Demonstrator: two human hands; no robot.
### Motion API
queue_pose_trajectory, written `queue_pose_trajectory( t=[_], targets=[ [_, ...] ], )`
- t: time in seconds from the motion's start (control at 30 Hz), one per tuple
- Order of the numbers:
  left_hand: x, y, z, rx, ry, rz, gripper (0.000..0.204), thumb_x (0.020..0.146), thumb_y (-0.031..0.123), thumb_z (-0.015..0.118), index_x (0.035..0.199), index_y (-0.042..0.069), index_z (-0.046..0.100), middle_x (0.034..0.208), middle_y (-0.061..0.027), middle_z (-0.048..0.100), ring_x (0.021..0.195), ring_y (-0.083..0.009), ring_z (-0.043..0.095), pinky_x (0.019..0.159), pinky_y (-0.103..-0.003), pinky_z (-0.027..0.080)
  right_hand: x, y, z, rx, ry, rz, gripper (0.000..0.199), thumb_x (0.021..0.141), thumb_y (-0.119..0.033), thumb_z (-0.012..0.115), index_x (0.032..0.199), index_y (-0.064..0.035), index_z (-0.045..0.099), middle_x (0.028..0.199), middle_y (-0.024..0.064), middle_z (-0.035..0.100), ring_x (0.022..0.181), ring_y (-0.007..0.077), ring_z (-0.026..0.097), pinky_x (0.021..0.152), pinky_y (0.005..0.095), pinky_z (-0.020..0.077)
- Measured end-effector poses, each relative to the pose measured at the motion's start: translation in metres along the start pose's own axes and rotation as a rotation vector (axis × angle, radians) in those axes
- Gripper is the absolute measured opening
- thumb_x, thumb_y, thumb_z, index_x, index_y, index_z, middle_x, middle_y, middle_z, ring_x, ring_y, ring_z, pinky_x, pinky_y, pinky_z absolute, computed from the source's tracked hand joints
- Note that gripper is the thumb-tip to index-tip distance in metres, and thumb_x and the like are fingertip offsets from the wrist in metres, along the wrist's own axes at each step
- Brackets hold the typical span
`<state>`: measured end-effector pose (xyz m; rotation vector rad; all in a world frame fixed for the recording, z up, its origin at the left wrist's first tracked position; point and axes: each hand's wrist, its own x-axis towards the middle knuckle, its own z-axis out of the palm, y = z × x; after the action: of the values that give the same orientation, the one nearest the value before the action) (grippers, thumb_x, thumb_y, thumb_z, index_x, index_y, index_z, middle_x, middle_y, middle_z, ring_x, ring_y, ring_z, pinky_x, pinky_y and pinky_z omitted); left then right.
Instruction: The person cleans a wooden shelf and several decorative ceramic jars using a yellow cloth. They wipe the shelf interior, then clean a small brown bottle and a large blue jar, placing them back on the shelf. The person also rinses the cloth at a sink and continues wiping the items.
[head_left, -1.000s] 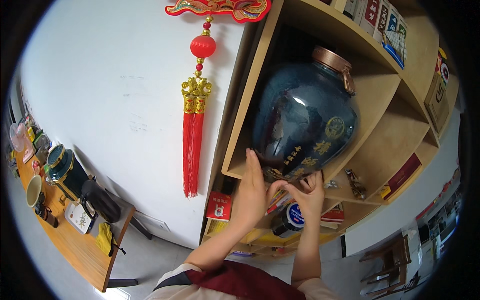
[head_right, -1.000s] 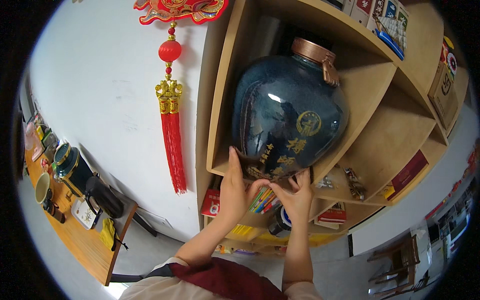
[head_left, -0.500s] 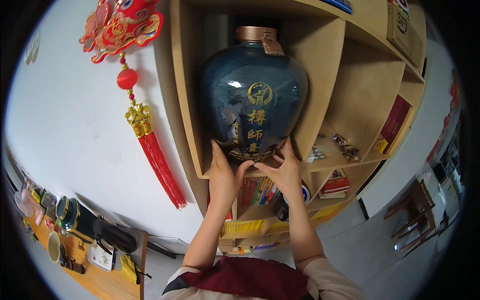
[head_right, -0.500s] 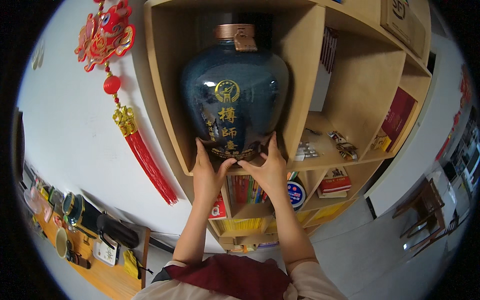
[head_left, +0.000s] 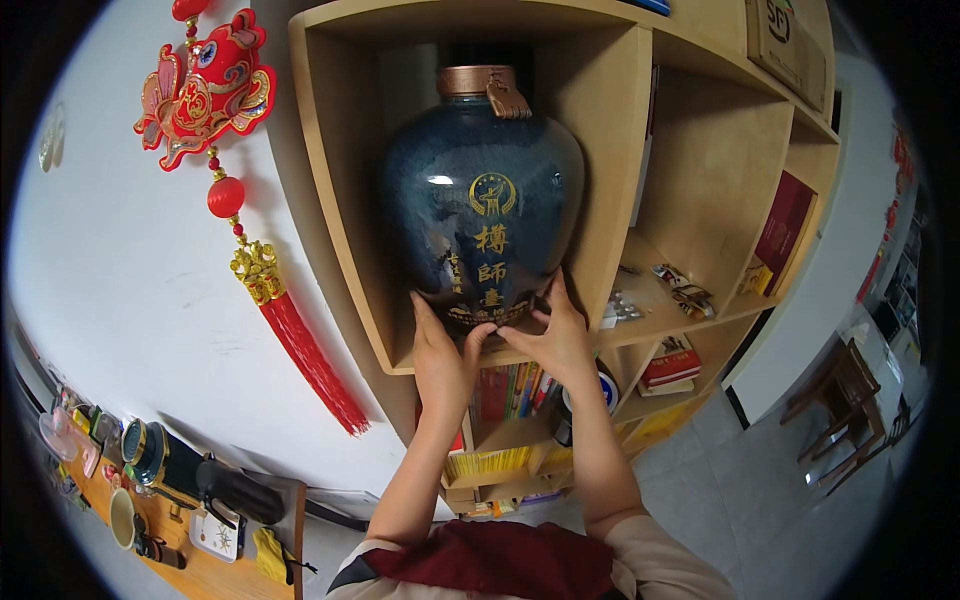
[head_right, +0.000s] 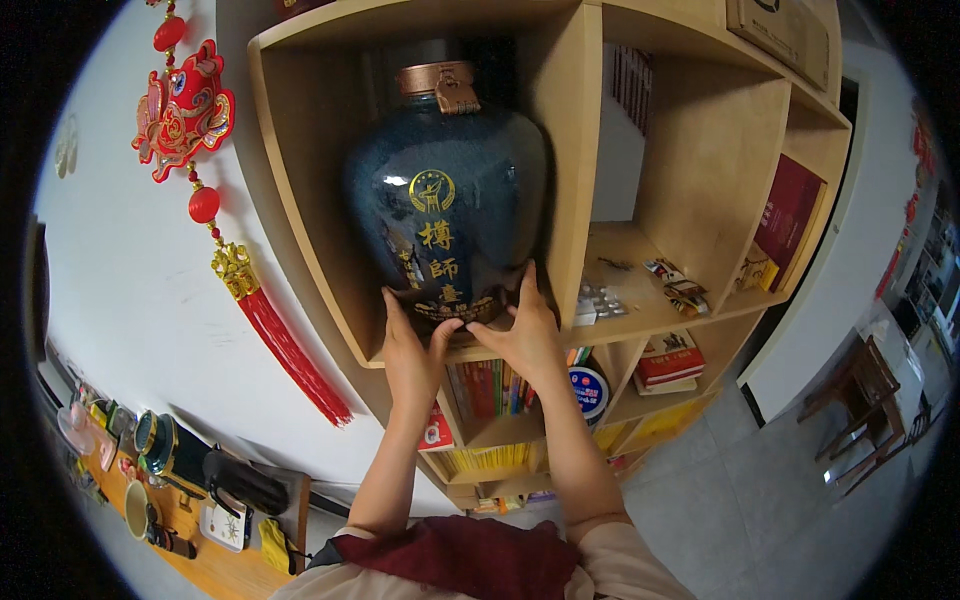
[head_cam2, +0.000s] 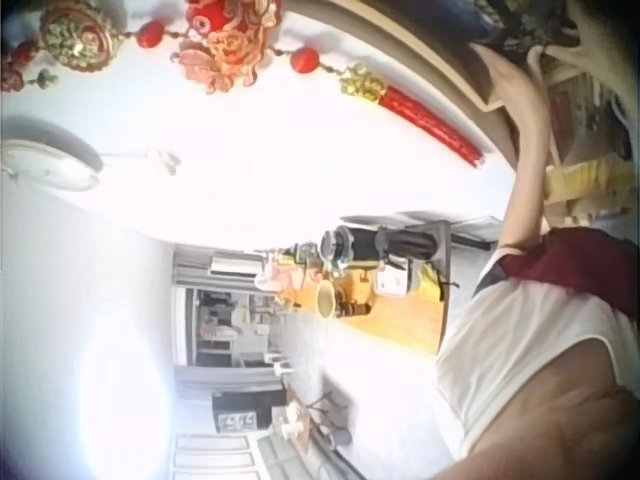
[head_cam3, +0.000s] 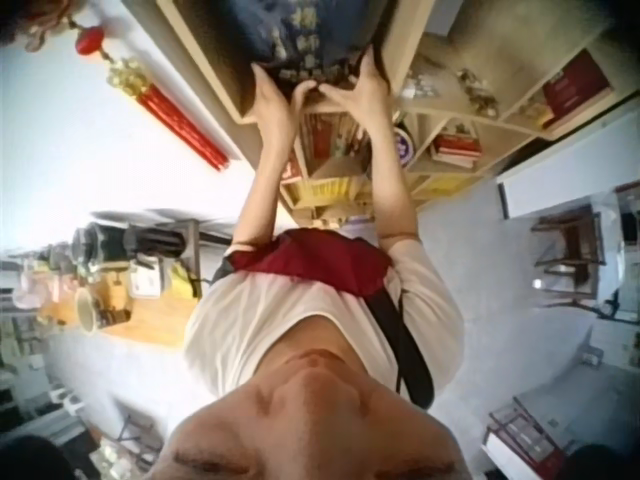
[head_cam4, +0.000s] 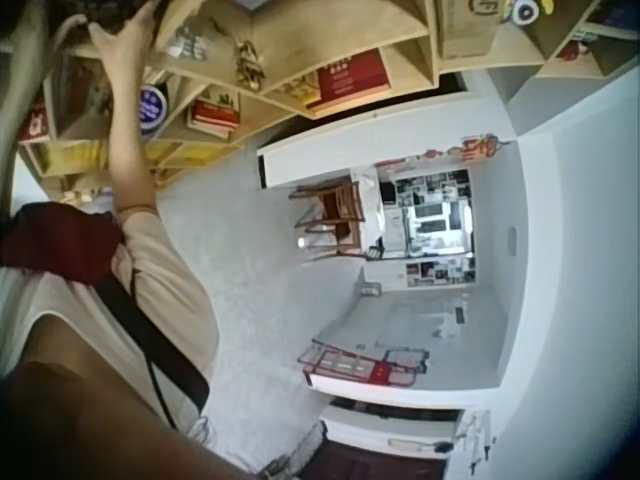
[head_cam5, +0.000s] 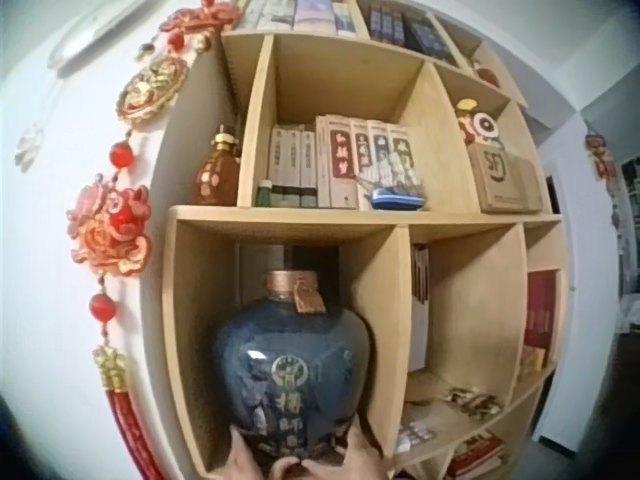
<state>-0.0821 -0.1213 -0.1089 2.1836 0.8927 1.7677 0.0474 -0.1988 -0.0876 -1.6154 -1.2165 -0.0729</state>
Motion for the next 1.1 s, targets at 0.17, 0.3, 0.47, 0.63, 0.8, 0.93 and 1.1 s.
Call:
queue_pose_trajectory(
  t=[0.17, 0.3, 0.47, 0.63, 0.8, 0.93, 1.1],
  targets=[
    [0.001, 0.009, -0.003, -0.033, -0.092, -0.095, 0.091, 0.073, 0.033, 0.072, 0.131, -0.016, 0.021, 0.123, -0.0364, 0.041, 0.108, -0.0446, 0.049, 0.088, -0.039, 0.044, 0.001, 0.009, 0.0, -0.029, -0.02, -0.043, 0.107, 0.069, -0.032, 0.075, 0.139, 0.0045, 0.001, 0.128, 0.027, 0.042, 0.108, 0.0328, 0.054, 0.086, 0.0355, 0.0484],
    [0.0, 0.008, -0.002, -0.006, -0.059, -0.067, 0.09, 0.074, 0.033, 0.071, 0.131, -0.015, 0.02, 0.124, -0.036, 0.04, 0.11, -0.0445, 0.048, 0.089, -0.039, 0.043, 0.002, 0.009, 0.002, 0.002, -0.05, -0.009, 0.107, 0.069, -0.032, 0.075, 0.139, 0.004, 0.002, 0.127, 0.0272, 0.042, 0.104, 0.0329, 0.057, 0.085, 0.0357, 0.0489],
    [0.0, 0.011, -0.002, -0.007, -0.076, -0.091, 0.089, 0.075, 0.032, 0.071, 0.131, -0.015, 0.02, 0.125, -0.0361, 0.039, 0.113, -0.0443, 0.046, 0.091, -0.039, 0.042, 0.002, 0.015, 0.003, -0.049, -0.034, -0.046, 0.107, 0.07, -0.034, 0.074, 0.139, 0.0041, 0.002, 0.127, 0.0279, 0.043, 0.104, 0.0329, 0.057, 0.084, 0.0346, 0.0495],
    [0.0, 0.008, -0.001, -0.005, -0.068, -0.079, 0.09, 0.074, 0.031, 0.071, 0.131, -0.015, 0.02, 0.126, -0.0362, 0.038, 0.113, -0.044, 0.045, 0.092, -0.039, 0.041, 0.002, 0.011, 0.004, -0.025, -0.019, -0.062, 0.107, 0.07, -0.037, 0.074, 0.139, 0.0041, 0.003, 0.127, 0.0284, 0.043, 0.104, 0.0333, 0.057, 0.083, 0.0349, 0.0497],
    [0.0, 0.007, -0.007, -0.067, -0.084, -0.099, 0.09, 0.074, 0.03, 0.071, 0.131, -0.016, 0.02, 0.125, -0.0366, 0.038, 0.113, -0.0451, 0.045, 0.092, -0.039, 0.041, -0.005, 0.01, 0.001, -0.006, -0.067, -0.052, 0.109, 0.069, -0.038, 0.075, 0.139, 0.004, 0.002, 0.128, 0.029, 0.041, 0.105, 0.0341, 0.056, 0.084, 0.0352, 0.0493],
    [-0.001, 0.005, -0.01, -0.083, -0.076, -0.063, 0.088, 0.075, 0.03, 0.071, 0.131, -0.016, 0.021, 0.124, -0.037, 0.039, 0.111, -0.0459, 0.046, 0.093, -0.04, 0.04, -0.008, 0.008, -0.001, 0.013, -0.039, -0.087, 0.108, 0.069, -0.037, 0.075, 0.14, 0.0039, 0.004, 0.128, 0.0275, 0.042, 0.107, 0.0325, 0.056, 0.084, 0.0354, 0.0492],
    [-0.006, 0.004, -0.022, -0.197, -0.137, 0.002, 0.08, 0.078, 0.02, 0.068, 0.132, -0.014, 0.02, 0.122, -0.0365, 0.041, 0.112, -0.0451, 0.045, 0.093, -0.039, 0.04, 0.004, 0.024, -0.007, 0.166, -0.123, -0.057, 0.097, 0.075, -0.041, 0.069, 0.139, 0.0044, 0.012, 0.131, 0.0263, 0.041, 0.114, 0.0305, 0.05, 0.089, 0.0344, 0.0454]
  ],
)
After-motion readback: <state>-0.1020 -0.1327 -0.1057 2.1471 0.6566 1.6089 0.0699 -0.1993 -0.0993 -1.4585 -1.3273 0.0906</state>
